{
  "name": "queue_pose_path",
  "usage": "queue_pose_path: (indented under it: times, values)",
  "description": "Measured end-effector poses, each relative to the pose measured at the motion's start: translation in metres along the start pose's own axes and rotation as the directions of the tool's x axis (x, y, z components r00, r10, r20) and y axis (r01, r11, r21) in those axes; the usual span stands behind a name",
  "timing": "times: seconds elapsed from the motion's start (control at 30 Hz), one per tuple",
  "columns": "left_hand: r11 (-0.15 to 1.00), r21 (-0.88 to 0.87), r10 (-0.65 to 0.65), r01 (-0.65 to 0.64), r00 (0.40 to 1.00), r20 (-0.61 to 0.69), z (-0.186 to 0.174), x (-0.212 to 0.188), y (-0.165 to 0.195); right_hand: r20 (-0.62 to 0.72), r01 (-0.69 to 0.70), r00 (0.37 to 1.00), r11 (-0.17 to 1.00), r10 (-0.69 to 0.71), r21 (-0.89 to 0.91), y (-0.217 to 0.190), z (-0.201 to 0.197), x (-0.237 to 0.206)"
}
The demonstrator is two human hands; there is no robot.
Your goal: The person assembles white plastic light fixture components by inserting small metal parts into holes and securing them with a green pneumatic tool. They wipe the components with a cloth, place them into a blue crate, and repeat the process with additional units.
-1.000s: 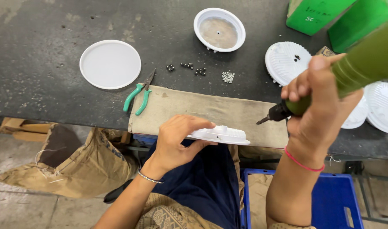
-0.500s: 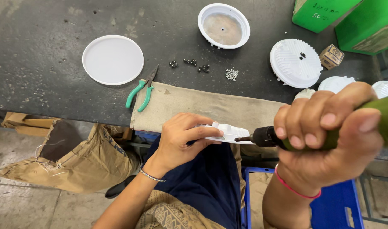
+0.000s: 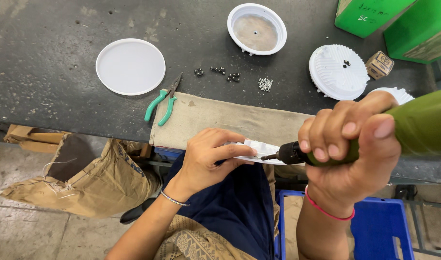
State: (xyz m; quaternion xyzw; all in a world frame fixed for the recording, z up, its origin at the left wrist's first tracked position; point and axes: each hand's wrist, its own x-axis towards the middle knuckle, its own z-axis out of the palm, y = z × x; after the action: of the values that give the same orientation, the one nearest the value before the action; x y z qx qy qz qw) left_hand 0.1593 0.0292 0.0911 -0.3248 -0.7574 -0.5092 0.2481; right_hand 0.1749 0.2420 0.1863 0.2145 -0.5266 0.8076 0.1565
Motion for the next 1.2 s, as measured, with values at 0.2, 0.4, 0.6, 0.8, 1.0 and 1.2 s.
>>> queue_pose_path:
  times: [0.2, 0.4, 0.6, 0.8, 1.0, 1.2]
  values:
    - [1.0, 0.011, -0.006, 0.006, 1.0, 0.014, 0.0, -0.002, 0.001, -0.013, -0.001, 1.0, 1.0, 0.001, 0.007, 0.002, 0.003, -0.002]
    - [1.0, 0.007, -0.001, 0.001, 1.0, 0.016, 0.001, -0.001, 0.001, -0.009, 0.0, 1.0, 1.0, 0.0, 0.01, 0.002, 0.006, 0.0]
    - [1.0, 0.0, -0.006, 0.006, 1.0, 0.015, 0.002, -0.002, 0.001, -0.013, 0.0, 1.0, 1.0, 0.0, 0.024, 0.004, 0.008, 0.001]
    - [1.0, -0.008, -0.013, 0.013, 1.0, 0.018, 0.002, -0.002, 0.001, -0.022, 0.002, 1.0, 1.0, -0.001, 0.014, 0.004, 0.008, 0.001]
    - [1.0, -0.013, -0.023, 0.023, 1.0, 0.018, 0.0, -0.002, 0.002, -0.011, 0.007, 1.0, 1.0, -0.007, 0.0, 0.001, 0.009, 0.004]
    - [1.0, -0.009, -0.026, 0.026, 1.0, 0.017, 0.0, -0.003, 0.001, -0.006, -0.004, 1.0, 1.0, 0.004, 0.007, 0.003, 0.012, 0.001]
